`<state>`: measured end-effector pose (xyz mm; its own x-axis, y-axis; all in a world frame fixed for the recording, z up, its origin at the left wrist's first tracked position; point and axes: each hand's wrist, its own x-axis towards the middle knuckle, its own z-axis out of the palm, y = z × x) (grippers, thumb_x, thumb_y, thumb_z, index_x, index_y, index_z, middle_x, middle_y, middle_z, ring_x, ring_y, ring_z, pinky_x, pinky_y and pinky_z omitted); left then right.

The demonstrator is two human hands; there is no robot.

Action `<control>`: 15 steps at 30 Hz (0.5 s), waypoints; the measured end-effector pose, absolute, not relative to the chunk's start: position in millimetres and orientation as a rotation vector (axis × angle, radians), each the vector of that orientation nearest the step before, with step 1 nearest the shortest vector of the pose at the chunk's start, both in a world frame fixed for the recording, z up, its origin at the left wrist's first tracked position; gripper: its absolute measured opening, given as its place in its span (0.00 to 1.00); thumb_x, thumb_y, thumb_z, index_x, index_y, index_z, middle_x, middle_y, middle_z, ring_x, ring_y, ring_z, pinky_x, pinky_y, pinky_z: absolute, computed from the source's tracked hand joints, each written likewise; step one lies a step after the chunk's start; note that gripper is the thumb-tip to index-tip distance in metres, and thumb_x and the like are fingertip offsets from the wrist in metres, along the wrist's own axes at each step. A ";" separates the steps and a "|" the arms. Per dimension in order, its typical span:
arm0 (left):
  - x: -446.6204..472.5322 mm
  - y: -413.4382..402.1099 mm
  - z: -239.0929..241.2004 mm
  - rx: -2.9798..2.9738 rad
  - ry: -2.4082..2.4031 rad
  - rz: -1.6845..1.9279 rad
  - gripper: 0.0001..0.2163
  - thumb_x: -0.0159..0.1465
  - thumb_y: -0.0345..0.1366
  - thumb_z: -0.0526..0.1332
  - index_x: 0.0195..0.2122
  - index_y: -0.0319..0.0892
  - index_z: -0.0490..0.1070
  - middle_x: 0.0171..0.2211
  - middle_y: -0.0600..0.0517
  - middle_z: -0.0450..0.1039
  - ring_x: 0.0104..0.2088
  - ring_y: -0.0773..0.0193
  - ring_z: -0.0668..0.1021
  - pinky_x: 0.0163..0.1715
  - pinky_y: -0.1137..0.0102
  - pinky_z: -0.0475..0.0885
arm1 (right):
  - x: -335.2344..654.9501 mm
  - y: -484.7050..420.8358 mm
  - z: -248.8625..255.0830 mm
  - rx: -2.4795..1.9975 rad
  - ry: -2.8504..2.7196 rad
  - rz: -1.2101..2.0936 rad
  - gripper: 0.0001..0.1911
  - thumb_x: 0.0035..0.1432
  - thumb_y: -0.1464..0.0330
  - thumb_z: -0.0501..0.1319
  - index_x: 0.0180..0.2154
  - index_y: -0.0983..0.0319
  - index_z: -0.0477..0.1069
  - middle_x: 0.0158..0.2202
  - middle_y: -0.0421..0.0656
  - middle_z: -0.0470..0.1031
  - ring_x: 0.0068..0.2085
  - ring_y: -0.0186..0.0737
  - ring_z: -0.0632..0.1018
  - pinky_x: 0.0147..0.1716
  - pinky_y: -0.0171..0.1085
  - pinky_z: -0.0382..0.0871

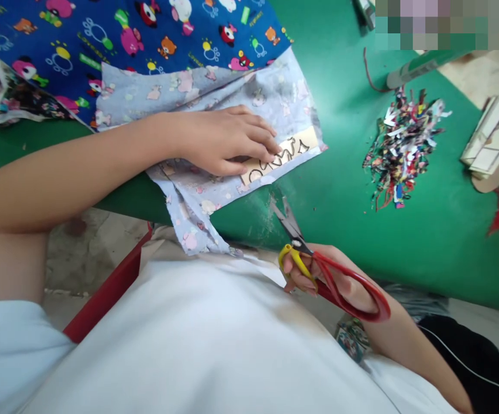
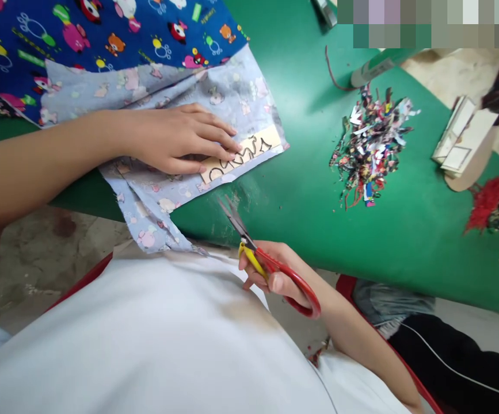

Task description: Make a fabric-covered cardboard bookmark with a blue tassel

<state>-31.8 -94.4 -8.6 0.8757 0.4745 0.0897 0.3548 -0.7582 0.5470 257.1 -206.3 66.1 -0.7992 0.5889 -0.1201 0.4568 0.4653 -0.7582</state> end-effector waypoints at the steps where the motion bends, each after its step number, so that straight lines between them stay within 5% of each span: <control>1: -32.1 -93.7 -8.7 2.533 0.589 0.291 0.25 0.70 0.46 0.41 0.60 0.44 0.67 0.65 0.53 0.65 0.67 0.57 0.62 0.67 0.56 0.54 | 256.4 -204.5 70.0 -1.003 -2.400 1.666 0.30 0.68 0.47 0.35 0.34 0.59 0.65 0.21 0.40 0.67 0.20 0.32 0.68 0.21 0.33 0.69; 4: -33.7 -92.0 -8.9 2.606 0.546 0.228 0.26 0.68 0.50 0.44 0.62 0.47 0.65 0.67 0.53 0.62 0.68 0.54 0.61 0.66 0.53 0.55 | 254.6 -197.0 74.9 -1.326 -1.957 2.348 0.33 0.58 0.37 0.48 0.36 0.61 0.66 0.30 0.44 0.69 0.29 0.37 0.73 0.28 0.37 0.74; 15: -32.0 -95.6 -1.1 2.653 0.581 0.137 0.34 0.58 0.52 0.66 0.62 0.42 0.63 0.69 0.50 0.57 0.69 0.48 0.58 0.66 0.52 0.53 | 241.2 -195.5 62.2 -1.476 -1.891 2.449 0.35 0.57 0.35 0.47 0.30 0.62 0.61 0.27 0.41 0.65 0.27 0.33 0.71 0.28 0.37 0.71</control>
